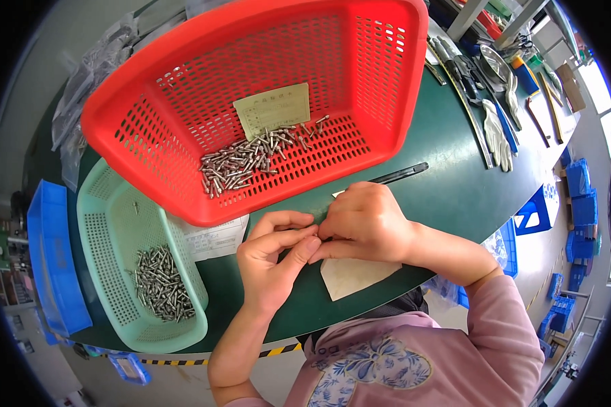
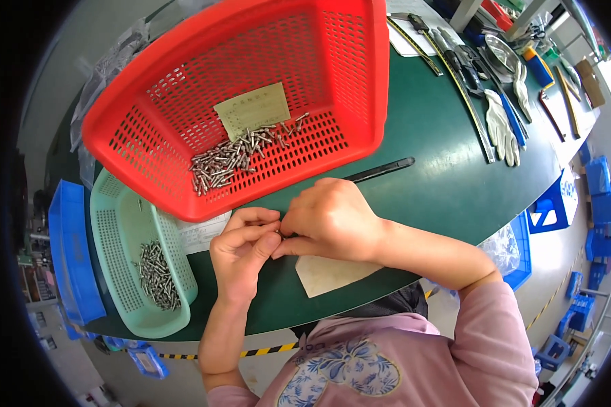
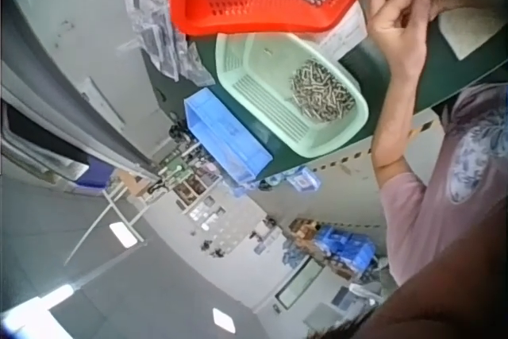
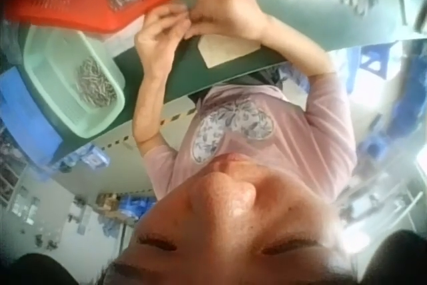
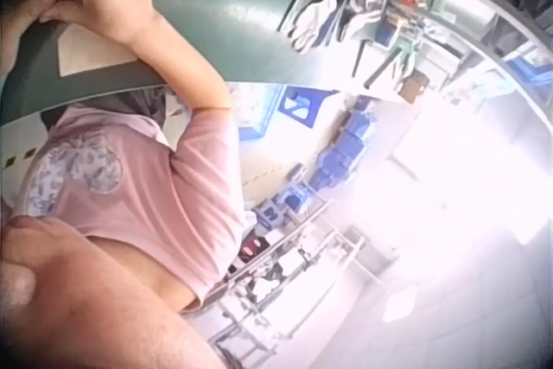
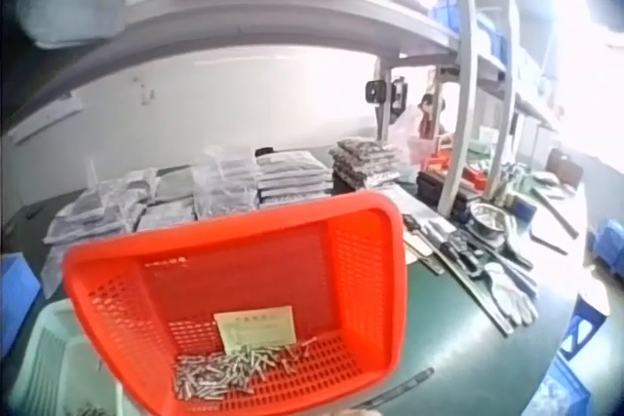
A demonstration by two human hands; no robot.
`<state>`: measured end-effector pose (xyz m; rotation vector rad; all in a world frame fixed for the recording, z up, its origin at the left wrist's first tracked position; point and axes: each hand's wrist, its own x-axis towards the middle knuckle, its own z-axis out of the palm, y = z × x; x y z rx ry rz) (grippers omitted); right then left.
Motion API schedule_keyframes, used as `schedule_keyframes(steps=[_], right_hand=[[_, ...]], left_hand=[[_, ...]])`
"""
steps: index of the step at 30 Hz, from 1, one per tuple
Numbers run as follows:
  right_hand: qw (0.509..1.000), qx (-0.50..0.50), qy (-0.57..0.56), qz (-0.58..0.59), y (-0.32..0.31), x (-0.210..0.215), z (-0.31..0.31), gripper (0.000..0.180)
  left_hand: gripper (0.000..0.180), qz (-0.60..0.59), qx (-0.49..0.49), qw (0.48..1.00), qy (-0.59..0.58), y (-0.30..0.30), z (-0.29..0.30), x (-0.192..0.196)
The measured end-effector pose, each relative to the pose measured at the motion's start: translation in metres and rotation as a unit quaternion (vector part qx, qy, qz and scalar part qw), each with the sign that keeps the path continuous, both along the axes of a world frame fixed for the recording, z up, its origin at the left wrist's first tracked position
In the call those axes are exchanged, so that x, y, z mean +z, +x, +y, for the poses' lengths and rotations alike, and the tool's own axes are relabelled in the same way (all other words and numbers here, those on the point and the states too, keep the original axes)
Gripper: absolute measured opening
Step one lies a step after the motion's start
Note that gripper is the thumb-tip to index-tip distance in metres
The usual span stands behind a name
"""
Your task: Inspecting and sorting small metal bolts at a factory workstation.
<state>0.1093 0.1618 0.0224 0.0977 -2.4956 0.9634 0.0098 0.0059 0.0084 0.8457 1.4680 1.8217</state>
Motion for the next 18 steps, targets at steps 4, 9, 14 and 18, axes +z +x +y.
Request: schedule_keyframes(steps=[4, 9, 14, 18], right_hand=[[0.99, 0.017, 0.11, 0.087, 0.0, -0.001, 0.001, 0.029], [0.987, -0.008, 0.102, 0.122, -0.003, 0.01, 0.003, 0.044], [0.983, 0.017, 0.088, 0.158, -0.007, 0.001, 0.003, 0.041], [0.985, -0.007, 0.111, 0.135, -0.006, 0.003, 0.001, 0.033]], left_hand=[[0.011, 0.016, -0.014, 1.0, -0.022, 0.0, -0.002, 0.003], [0.01, -0.228, -0.043, 0.973, 0.004, -0.004, -0.007, -0.003], [0.009, -0.322, -0.058, 0.945, 0.016, -0.001, -0.009, -0.003], [0.015, -0.372, -0.042, 0.927, 0.019, 0.003, -0.006, -0.002]])
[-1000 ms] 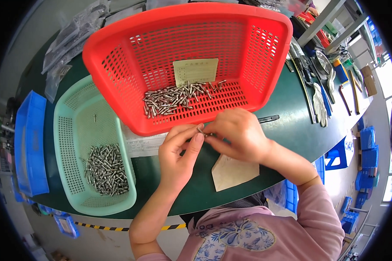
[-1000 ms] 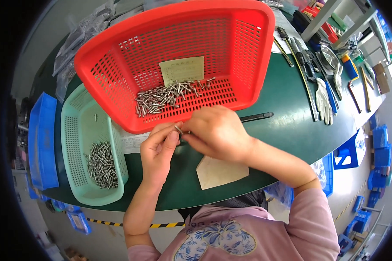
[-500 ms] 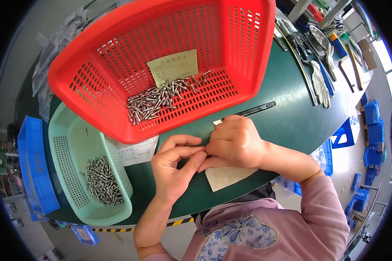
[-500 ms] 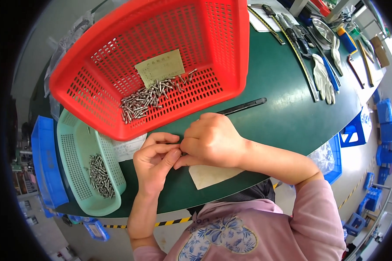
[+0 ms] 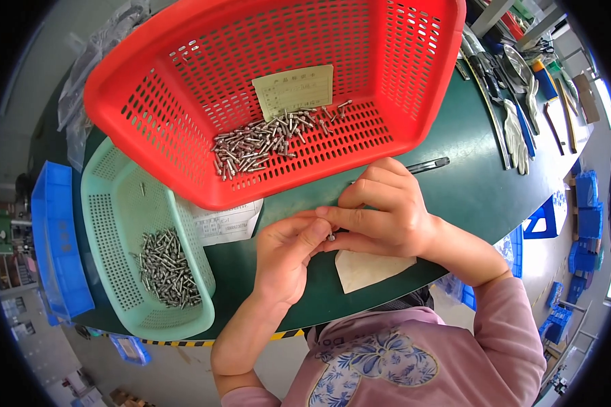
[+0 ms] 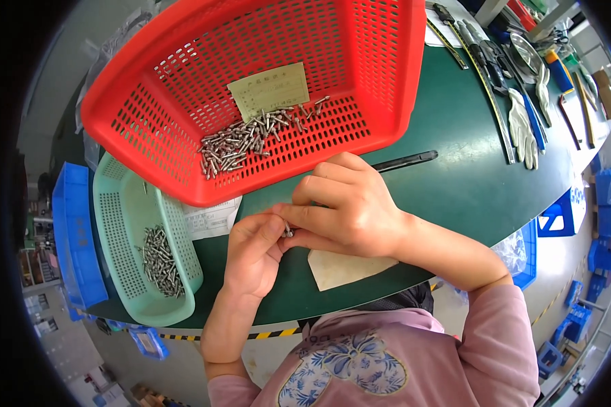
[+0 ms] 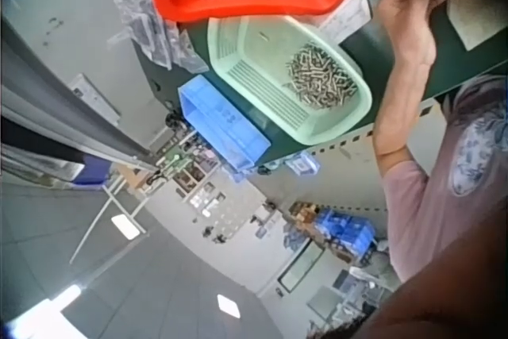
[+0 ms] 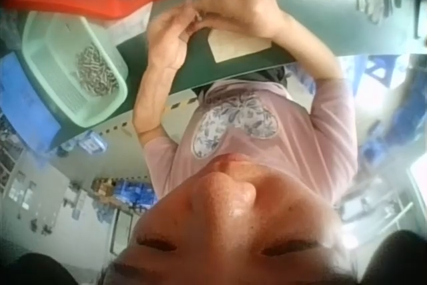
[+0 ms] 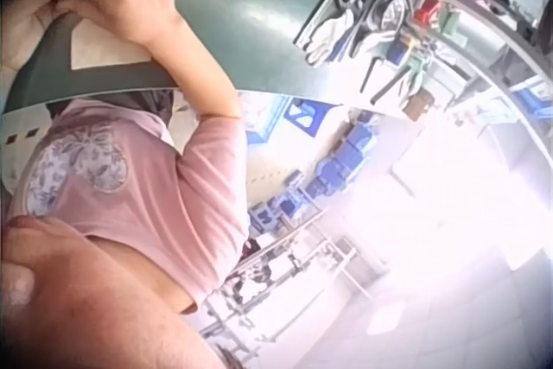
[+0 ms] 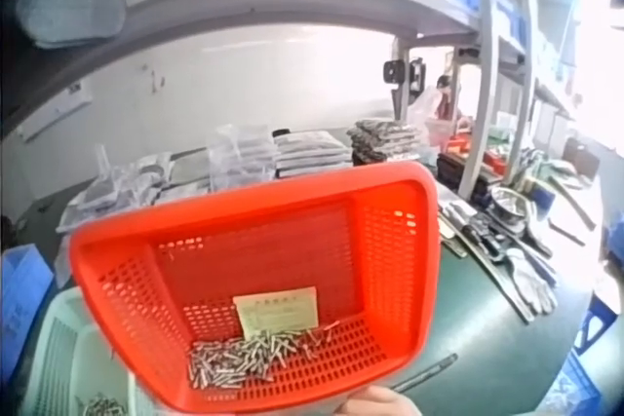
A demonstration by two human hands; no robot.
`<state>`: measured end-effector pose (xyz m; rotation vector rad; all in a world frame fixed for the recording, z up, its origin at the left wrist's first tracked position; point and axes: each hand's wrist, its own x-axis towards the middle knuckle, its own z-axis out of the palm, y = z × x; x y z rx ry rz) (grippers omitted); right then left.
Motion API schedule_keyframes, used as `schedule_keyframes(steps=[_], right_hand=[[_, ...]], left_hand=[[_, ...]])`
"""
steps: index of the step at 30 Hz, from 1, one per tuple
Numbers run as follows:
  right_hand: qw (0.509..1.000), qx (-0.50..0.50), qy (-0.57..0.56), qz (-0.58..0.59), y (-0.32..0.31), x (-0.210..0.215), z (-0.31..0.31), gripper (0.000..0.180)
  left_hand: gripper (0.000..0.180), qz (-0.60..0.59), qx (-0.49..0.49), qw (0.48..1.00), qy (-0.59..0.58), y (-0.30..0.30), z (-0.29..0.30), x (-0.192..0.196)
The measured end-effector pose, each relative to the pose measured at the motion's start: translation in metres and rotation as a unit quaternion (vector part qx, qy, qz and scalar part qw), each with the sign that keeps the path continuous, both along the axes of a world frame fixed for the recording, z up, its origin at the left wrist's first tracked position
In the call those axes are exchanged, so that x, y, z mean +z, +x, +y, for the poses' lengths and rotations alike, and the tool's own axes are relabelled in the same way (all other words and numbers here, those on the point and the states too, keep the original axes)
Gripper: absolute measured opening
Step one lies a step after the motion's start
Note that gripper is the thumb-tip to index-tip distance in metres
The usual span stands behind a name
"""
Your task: Inspecting and sorting small metal bolts at a factory workstation.
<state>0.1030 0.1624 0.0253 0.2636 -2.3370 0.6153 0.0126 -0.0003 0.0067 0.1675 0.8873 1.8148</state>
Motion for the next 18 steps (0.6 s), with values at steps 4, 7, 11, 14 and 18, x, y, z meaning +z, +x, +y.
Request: schedule_keyframes(steps=[4, 7, 11, 14, 18], right_hand=[[0.999, -0.018, 0.036, 0.021, -0.003, 0.0, 0.002, 0.032], [0.999, -0.002, 0.044, 0.027, -0.004, -0.003, 0.005, 0.032], [0.999, 0.018, 0.032, 0.037, -0.003, -0.002, 0.008, 0.033], [0.998, 0.022, 0.033, 0.046, -0.003, 0.0, 0.008, 0.033], [0.997, 0.044, 0.044, 0.05, -0.006, -0.006, 0.011, 0.038]], left_hand=[[0.021, -0.049, -0.014, 0.999, 0.011, 0.002, 0.003, -0.003], [0.025, -0.054, -0.055, 0.997, 0.008, -0.001, -0.002, -0.004], [0.027, -0.004, -0.096, 0.995, -0.008, -0.004, -0.002, 0.002], [0.028, 0.012, -0.133, 0.991, -0.006, -0.008, -0.003, 0.004], [0.027, 0.002, -0.149, 0.989, 0.006, -0.011, -0.005, -0.002]])
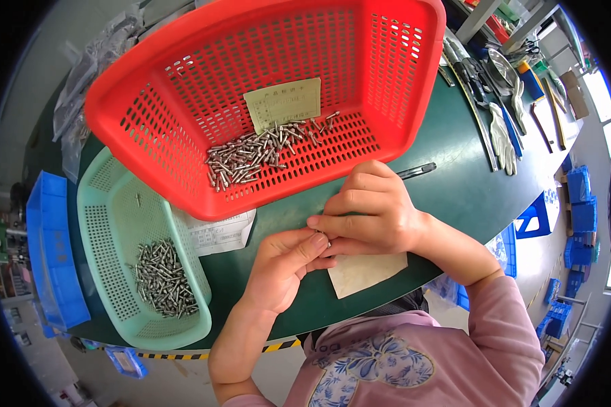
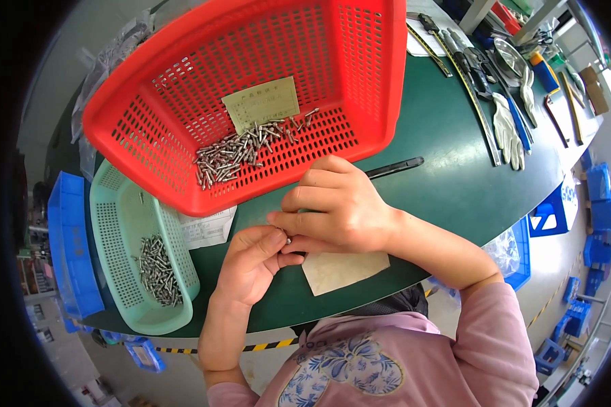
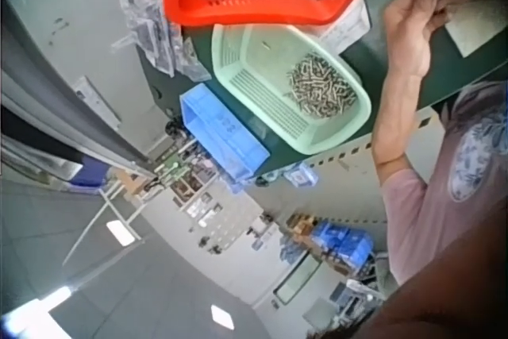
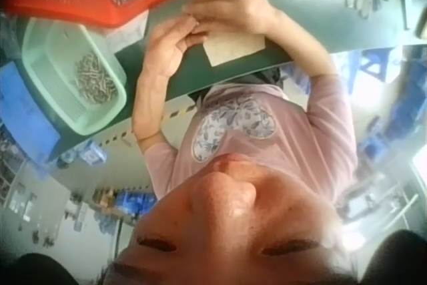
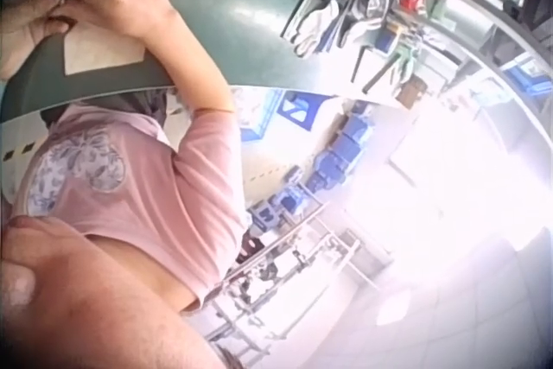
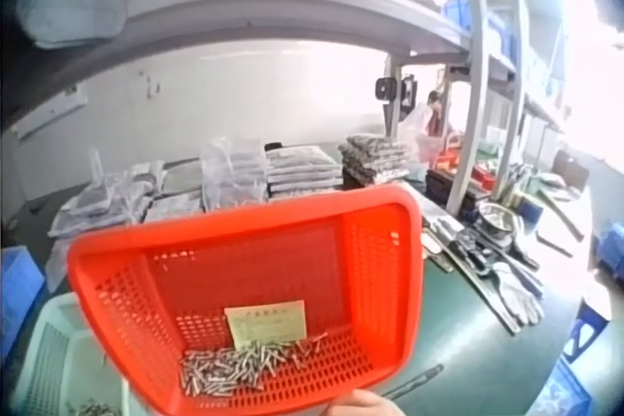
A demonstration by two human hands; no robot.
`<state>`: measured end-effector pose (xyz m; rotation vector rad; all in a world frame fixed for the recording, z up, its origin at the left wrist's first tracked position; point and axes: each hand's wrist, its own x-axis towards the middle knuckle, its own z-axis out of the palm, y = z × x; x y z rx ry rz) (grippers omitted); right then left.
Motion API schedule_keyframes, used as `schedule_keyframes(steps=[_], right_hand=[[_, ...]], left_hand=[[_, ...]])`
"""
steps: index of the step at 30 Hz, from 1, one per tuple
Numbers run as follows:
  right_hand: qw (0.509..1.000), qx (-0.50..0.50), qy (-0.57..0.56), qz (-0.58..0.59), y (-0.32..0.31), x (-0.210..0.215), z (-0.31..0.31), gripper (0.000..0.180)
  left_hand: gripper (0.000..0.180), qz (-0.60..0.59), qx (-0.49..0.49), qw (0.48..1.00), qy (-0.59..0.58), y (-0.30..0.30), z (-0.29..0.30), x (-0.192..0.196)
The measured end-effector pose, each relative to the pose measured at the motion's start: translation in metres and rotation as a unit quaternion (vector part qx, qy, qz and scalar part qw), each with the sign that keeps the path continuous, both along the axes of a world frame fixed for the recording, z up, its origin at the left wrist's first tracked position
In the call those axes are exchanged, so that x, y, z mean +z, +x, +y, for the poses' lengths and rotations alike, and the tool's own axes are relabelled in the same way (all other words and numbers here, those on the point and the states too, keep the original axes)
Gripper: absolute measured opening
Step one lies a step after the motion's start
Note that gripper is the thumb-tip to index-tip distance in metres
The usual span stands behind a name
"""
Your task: Inspecting and sorting small metal bolts at a factory workstation.
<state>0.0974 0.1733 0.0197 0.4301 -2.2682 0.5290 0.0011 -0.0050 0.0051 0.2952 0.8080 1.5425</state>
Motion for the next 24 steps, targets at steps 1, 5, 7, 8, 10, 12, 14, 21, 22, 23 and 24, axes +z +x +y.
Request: schedule_keyframes(steps=[1, 5, 7, 8, 10, 12, 14, 21, 22, 23, 24], right_hand=[[1.0, 0.002, 0.003, 0.0, -0.001, 0.004, 0.003, 0.038], [0.986, -0.022, -0.062, -0.154, -0.01, 0.019, 0.037, 0.031], [0.981, -0.067, -0.073, -0.164, -0.022, 0.008, 0.049, 0.026], [0.963, -0.195, -0.031, -0.184, -0.03, 0.002, 0.05, 0.021], [0.926, -0.322, 0.016, -0.198, -0.039, -0.004, 0.051, 0.017], [0.91, -0.345, 0.085, -0.216, -0.043, -0.008, 0.051, 0.013], [0.913, -0.344, 0.087, -0.203, -0.043, -0.008, 0.05, 0.011], [0.995, -0.072, -0.043, -0.056, -0.001, 0.018, -0.005, 0.023], [0.995, -0.071, -0.046, -0.058, 0.001, 0.015, -0.008, 0.023], [0.997, -0.062, -0.038, -0.028, 0.001, 0.011, -0.011, 0.023], [0.998, -0.055, -0.029, 0.003, 0.002, 0.008, -0.013, 0.024]], left_hand=[[0.027, 0.0, 0.002, 1.0, 0.003, 0.001, 0.001, 0.002], [0.023, 0.059, 0.092, 0.993, -0.036, 0.003, 0.004, 0.008], [0.022, 0.078, 0.131, 0.987, -0.053, 0.001, 0.002, 0.011], [0.022, 0.08, 0.132, 0.987, -0.053, 0.002, 0.002, 0.012], [0.022, 0.067, 0.129, 0.988, -0.059, 0.0, 0.003, 0.011], [0.022, 0.079, 0.129, 0.986, -0.067, 0.001, 0.004, 0.011], [0.021, 0.088, 0.132, 0.984, -0.078, 0.0, 0.004, 0.011], [0.026, 0.015, 0.121, 0.991, -0.062, -0.001, 0.001, 0.009], [0.026, -0.001, 0.114, 0.993, -0.045, -0.001, 0.001, 0.009], [0.026, -0.002, 0.115, 0.992, -0.049, 0.0, 0.001, 0.009], [0.027, -0.003, 0.107, 0.993, -0.041, 0.001, 0.001, 0.008]])
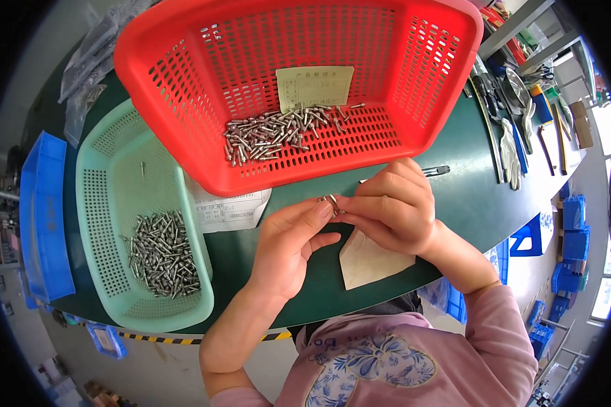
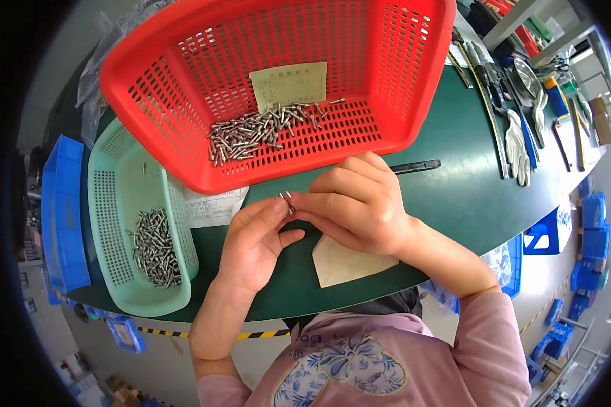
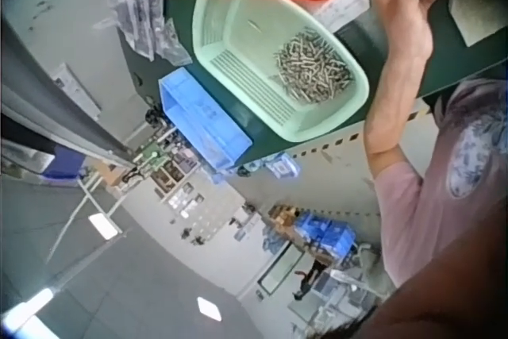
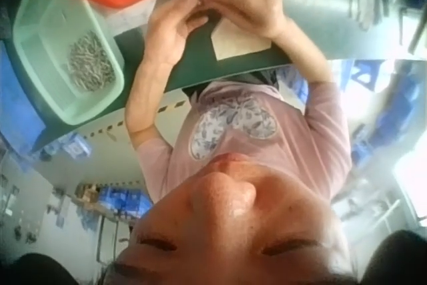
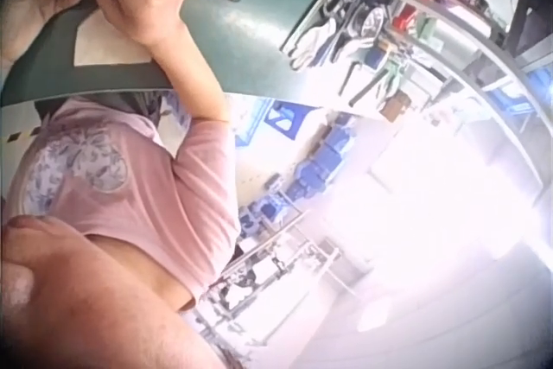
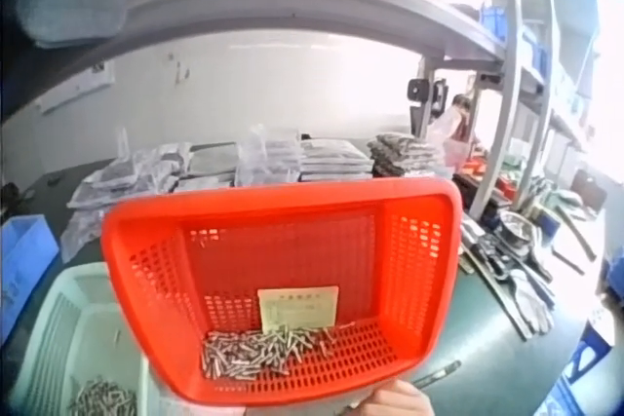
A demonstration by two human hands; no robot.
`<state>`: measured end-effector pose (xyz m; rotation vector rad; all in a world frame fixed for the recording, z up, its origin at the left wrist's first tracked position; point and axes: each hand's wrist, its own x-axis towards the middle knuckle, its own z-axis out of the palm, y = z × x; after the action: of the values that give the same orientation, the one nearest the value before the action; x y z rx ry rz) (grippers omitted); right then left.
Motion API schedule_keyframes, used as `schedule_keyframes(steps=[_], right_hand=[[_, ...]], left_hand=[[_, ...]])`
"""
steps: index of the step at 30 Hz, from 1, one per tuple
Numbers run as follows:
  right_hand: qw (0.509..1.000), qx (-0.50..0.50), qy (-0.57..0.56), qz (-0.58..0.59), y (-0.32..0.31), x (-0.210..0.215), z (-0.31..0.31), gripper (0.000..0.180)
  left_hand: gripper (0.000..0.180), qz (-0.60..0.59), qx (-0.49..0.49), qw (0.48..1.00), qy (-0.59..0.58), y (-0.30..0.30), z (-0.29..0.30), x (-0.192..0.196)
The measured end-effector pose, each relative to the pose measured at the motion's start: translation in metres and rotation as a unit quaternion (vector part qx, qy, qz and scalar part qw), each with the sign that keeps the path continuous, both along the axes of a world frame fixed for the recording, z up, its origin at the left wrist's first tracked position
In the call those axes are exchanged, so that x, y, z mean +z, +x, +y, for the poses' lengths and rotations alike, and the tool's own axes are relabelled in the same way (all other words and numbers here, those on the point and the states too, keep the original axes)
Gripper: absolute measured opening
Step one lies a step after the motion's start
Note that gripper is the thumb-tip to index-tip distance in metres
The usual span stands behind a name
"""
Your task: Inspecting and sorting small metal bolts at a factory workstation.
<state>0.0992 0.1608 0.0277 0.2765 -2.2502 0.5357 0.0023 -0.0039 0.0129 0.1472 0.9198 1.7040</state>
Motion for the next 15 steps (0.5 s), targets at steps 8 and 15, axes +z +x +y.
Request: schedule_keyframes(steps=[8, 15], right_hand=[[0.994, 0.024, -0.087, -0.061, 0.005, 0.005, 0.001, 0.035], [0.993, 0.04, -0.062, -0.097, 0.007, -0.005, 0.005, 0.042]], left_hand=[[0.022, 0.034, 0.003, 0.999, 0.017, 0.006, 0.003, -0.001], [0.017, 0.105, -0.037, 0.994, 0.001, 0.011, 0.004, 0.002]])
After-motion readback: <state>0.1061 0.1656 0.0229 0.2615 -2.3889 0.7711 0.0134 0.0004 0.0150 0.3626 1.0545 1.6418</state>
